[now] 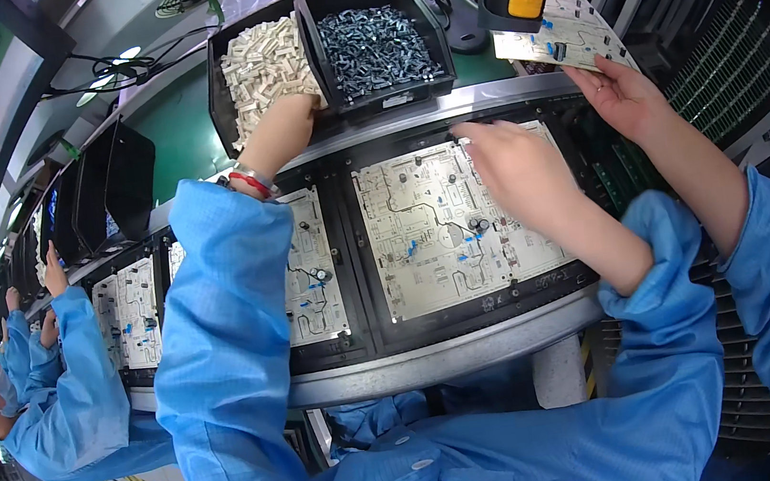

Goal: Assembling electronic components onto printed circuit boards on a production line.

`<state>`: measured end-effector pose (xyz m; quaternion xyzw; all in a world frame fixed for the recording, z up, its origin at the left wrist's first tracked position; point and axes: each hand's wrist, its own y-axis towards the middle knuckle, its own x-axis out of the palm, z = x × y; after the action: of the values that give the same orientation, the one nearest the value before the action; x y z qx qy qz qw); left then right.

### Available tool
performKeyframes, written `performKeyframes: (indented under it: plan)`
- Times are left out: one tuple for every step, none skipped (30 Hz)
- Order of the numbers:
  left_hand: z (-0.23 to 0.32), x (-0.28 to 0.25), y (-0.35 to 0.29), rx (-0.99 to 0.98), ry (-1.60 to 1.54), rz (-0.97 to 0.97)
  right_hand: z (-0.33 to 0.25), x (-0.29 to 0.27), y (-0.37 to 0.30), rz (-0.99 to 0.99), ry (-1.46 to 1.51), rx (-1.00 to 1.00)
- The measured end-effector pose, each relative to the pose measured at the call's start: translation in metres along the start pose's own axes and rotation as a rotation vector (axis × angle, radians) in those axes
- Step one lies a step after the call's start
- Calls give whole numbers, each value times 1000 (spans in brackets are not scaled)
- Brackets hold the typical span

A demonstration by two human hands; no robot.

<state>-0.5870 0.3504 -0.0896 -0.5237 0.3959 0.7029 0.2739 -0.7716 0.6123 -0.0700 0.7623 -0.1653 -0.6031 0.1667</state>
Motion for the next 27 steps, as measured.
performKeyframes:
  plan:
    - [2, 2, -2, -25, 9, -18, -17, 1, 16, -28, 76, -54]
    - [2, 3, -3, -35, 20, -27, -25, 12, 35, 29, 115, -119]
    - [-1, 4, -4, 17, -18, 113, -26, 24, 55, 83, 146, -190]
    - [0, 3, -4, 72, -56, 257, -19, 33, 74, 81, 150, -198]
    - [4, -2, -4, -30, -85, 202, -12, 49, 96, 116, 95, -212]
    - [3, -2, -2, -43, -70, 207, -15, 60, 118, 154, 38, -236]
    - [-10, 8, 3, -21, -168, 216, -17, 69, 136, 114, 13, -195]
    - [-8, 12, 5, -21, -133, 236, -9, 79, 147, 72, -4, -158]
    - [5, 9, 11, -61, -120, 185, 7, 82, 151, -72, -7, -110]
    - [12, 8, 16, -30, -134, 188, 23, 90, 158, -218, -7, -73]
    - [15, 7, 17, -37, -130, 208, 26, 87, 159, -191, -25, -112]
    - [25, 3, 18, -69, -129, 225, 28, 84, 156, -165, 13, -91]
    - [29, 0, 16, -80, -147, 261, 30, 84, 159, -171, 45, -99]
    - [28, 0, 15, -88, -169, 299, 24, 84, 157, -113, 17, -118]
    - [22, 4, 17, -106, -162, 338, 20, 86, 162, -124, 27, -115]
    - [19, 7, 17, -116, -165, 370, 15, 86, 162, -98, 73, -136]
    - [15, 10, 17, -144, -183, 402, 10, 85, 166, -130, 65, -106]
    - [14, 9, 14, -156, -183, 397, 9, 83, 166, -165, 50, -62]
    - [15, 7, 12, -170, -270, 422, 16, 85, 166, -143, 4, -87]
    - [16, 6, 12, -182, -358, 447, 17, 86, 164, -133, 22, -65]
    - [24, 1, 12, -190, -388, 496, 22, 85, 158, -53, 7, -89]
    - [29, -5, 10, -224, -457, 539, 26, 83, 154, 24, -8, -114]
    - [30, -10, 5, -257, -530, 579, 28, 83, 154, -40, -39, -8]
    - [28, -12, 1, -211, -549, 657, 21, 79, 159, -99, -75, 95]
    - [33, -18, -6, -202, -658, 688, 23, 80, 158, -34, -68, 45]
    - [41, -27, -17, -226, -860, 586, 35, 81, 152, 26, -82, 14]
    - [54, -47, -32, -294, -994, 420, 52, 88, 152, 80, -45, -23]
